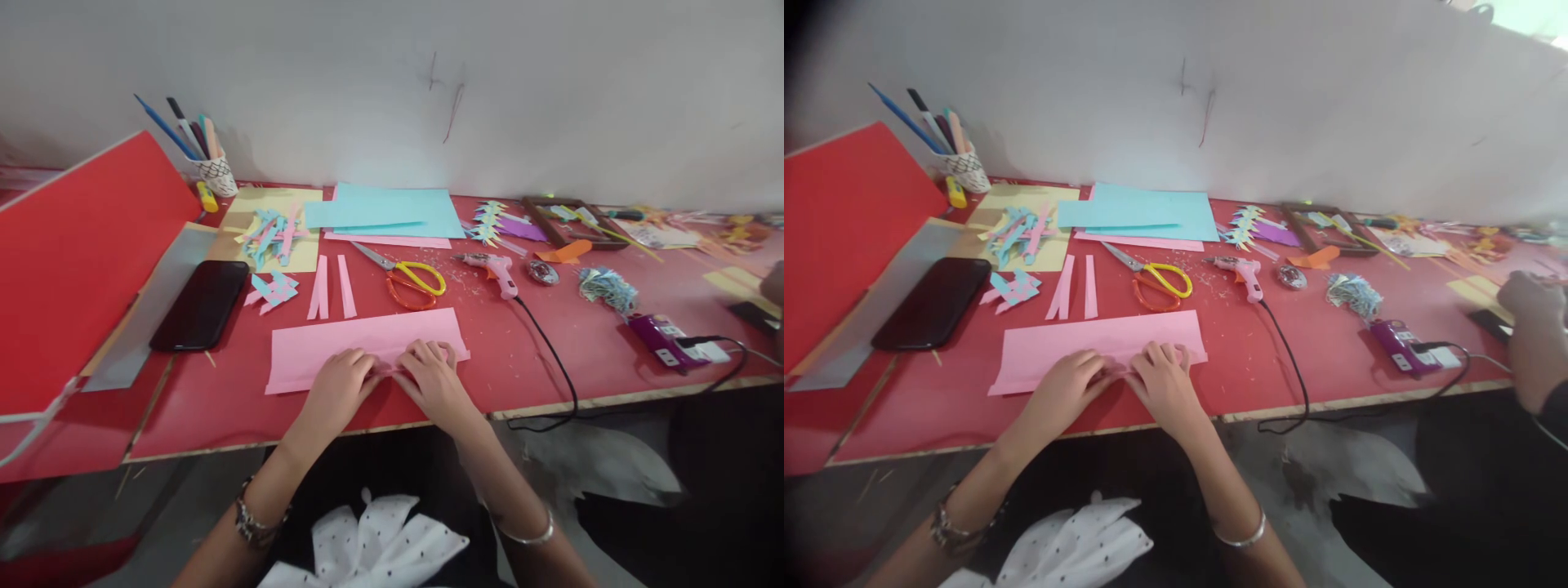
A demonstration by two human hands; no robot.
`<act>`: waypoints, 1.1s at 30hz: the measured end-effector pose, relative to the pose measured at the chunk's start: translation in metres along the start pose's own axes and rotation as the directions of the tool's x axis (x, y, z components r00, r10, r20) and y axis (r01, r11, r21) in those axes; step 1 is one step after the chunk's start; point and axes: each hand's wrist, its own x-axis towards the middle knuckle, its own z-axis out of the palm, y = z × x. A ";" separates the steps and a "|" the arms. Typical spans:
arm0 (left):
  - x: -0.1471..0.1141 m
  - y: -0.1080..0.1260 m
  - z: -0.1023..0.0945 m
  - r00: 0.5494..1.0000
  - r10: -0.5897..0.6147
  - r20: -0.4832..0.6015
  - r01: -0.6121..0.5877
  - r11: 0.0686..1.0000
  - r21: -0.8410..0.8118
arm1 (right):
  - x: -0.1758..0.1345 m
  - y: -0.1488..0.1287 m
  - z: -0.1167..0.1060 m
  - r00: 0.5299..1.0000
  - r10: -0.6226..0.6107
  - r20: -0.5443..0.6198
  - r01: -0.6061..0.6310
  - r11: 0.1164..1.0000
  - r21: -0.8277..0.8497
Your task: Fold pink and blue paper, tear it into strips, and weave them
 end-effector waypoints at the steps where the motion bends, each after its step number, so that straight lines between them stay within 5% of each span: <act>1: 0.000 0.000 0.001 1.000 -0.001 -0.006 0.001 1.000 -0.004 | 0.002 -0.002 0.000 1.000 0.004 0.010 -0.004 1.000 0.008; 20: -0.021 -0.041 -0.016 0.997 -0.049 -0.062 0.053 0.996 0.066 | 0.007 -0.005 0.002 0.995 0.099 0.025 -0.100 0.994 0.038; 27: -0.040 -0.076 -0.030 0.993 -0.098 -0.069 0.095 0.994 -0.049 | 0.008 -0.004 0.002 0.994 0.108 0.030 -0.110 0.993 0.044; 33: -0.045 -0.077 -0.037 0.989 -0.138 -0.051 0.135 0.989 -0.066 | 0.011 -0.019 0.004 0.988 0.149 -0.031 -0.150 0.989 -0.019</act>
